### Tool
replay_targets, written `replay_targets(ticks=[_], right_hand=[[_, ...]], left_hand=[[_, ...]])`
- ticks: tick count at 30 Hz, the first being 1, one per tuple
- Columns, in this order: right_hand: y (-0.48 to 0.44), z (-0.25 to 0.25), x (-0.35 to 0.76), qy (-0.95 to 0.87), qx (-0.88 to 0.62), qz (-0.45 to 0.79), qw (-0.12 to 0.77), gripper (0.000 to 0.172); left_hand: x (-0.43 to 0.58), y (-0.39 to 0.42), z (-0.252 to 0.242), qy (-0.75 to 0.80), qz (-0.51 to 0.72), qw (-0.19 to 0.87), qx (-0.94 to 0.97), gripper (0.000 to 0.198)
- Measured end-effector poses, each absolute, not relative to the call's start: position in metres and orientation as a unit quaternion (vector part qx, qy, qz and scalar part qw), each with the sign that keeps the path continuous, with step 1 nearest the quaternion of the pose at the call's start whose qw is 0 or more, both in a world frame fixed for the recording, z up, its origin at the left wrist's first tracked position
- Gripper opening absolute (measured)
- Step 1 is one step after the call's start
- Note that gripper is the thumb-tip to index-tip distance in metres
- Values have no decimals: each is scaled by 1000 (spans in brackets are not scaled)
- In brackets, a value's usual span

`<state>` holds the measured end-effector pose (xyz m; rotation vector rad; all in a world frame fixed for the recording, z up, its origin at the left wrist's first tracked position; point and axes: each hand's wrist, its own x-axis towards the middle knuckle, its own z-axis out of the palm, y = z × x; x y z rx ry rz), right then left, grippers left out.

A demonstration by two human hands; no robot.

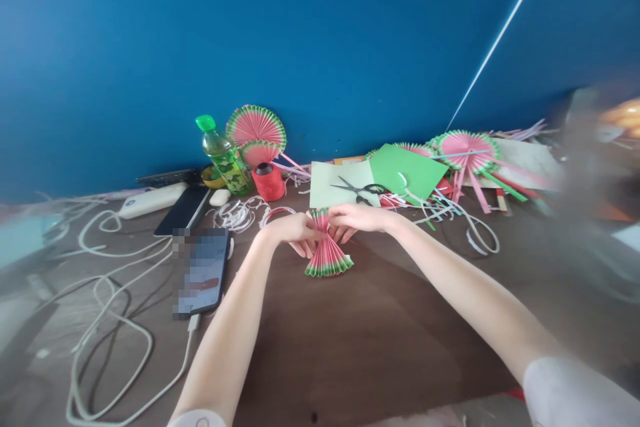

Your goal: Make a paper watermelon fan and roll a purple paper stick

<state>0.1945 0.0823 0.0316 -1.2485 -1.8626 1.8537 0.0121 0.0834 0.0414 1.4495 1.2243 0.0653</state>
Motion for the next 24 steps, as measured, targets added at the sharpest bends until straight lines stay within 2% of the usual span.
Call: replay_targets(ticks=[11,17,20,22,24], right_hand=[[83,14,187,-663,-414,589,204,15],[78,38,196,-667,-388,594,225,17],[80,55,202,-684,-387,559,264,17],[83,64,203,-687,-386,540,297,18],[86,67,202,-685,-383,542,300,17]], left_hand=[[26,85,30,563,36,487,666,16],[24,89,31,580,104,481,649,11],[21,90,33,564,153,479,655,8],[21,90,34,549,172,501,647,4],[21,89,35,522,183,569,609,2]])
